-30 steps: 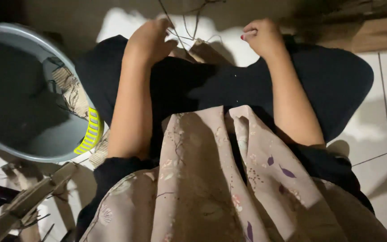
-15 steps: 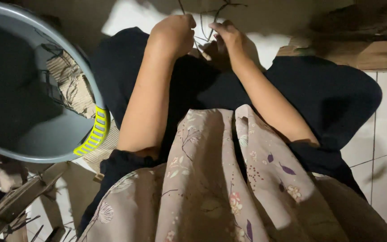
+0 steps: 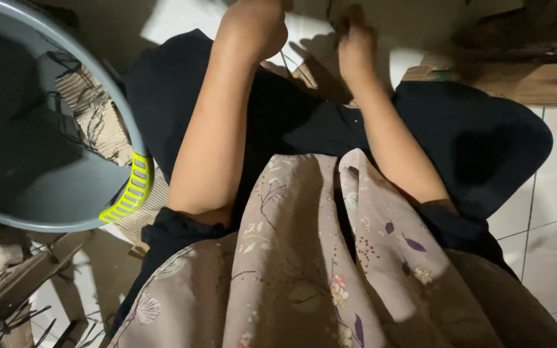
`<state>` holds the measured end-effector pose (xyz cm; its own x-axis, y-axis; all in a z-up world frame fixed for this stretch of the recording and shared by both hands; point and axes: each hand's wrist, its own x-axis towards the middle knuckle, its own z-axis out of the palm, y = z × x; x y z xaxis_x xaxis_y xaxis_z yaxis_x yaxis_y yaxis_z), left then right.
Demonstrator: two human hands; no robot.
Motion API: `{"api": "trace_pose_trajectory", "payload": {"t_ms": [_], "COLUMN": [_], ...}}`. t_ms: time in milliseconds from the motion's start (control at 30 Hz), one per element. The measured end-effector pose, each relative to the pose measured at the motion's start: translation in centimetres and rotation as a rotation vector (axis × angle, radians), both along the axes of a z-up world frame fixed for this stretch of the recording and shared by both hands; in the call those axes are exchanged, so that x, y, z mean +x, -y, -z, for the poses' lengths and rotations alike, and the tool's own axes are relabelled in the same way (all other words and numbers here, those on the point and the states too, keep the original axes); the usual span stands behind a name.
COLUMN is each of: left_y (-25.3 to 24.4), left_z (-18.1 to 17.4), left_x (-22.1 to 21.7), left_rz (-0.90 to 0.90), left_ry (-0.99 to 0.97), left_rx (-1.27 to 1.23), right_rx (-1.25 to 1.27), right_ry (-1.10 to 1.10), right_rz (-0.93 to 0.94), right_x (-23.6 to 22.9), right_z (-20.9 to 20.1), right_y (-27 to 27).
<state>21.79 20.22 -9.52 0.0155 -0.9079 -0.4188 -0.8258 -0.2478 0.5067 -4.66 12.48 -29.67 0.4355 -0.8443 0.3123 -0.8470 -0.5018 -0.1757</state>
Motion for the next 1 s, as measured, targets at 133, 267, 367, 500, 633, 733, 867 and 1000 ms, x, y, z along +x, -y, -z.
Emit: {"api": "trace_pose_trajectory", "payload": {"t_ms": [133, 267, 367, 500, 633, 733, 867, 1000], "left_y": [0.9, 2.7, 3.9, 3.8, 3.4, 3.0, 3.5, 3.4], "left_z": [-1.2, 1.1, 2.8, 3.6, 1.3, -0.4, 0.3, 1.1], "left_x": [-1.3, -3.6, -4.4, -3.0, -2.1, -2.0, -0.8, 0.0], "left_rz": [0.091, 0.142, 0.147, 0.069, 0.086, 0.044, 0.182, 0.283], "left_ry": [-0.042, -0.154, -0.291, -0.258, -0.250, -0.232, 0.000, 0.172], "left_rx": [-0.005, -0.085, -0.224, -0.212, -0.344, -0.220, -0.153, -0.099], "right_rx": [0.778, 1.210, 1.407, 1.436, 1.451, 1.436, 1.321, 1.342], "right_ry": [0.631, 1.204, 1.374, 1.365, 1.239, 1.041, 0.852, 0.883], "right_rz": [-0.167, -0.268, -0.192, -0.267, -0.178, -0.119, 0.007, 0.000], "right_x": [0.8, 1.5, 0.8, 0.3, -1.0, -1.3, -2.0, -3.1], "right_z": [-10.7, -14.6, -16.8, -21.1, -21.4, -22.2, -20.9, -20.3], "right_y": [-1.9, -2.3, -2.3, -2.5, -2.2, -2.5, -2.8, -2.5]}}
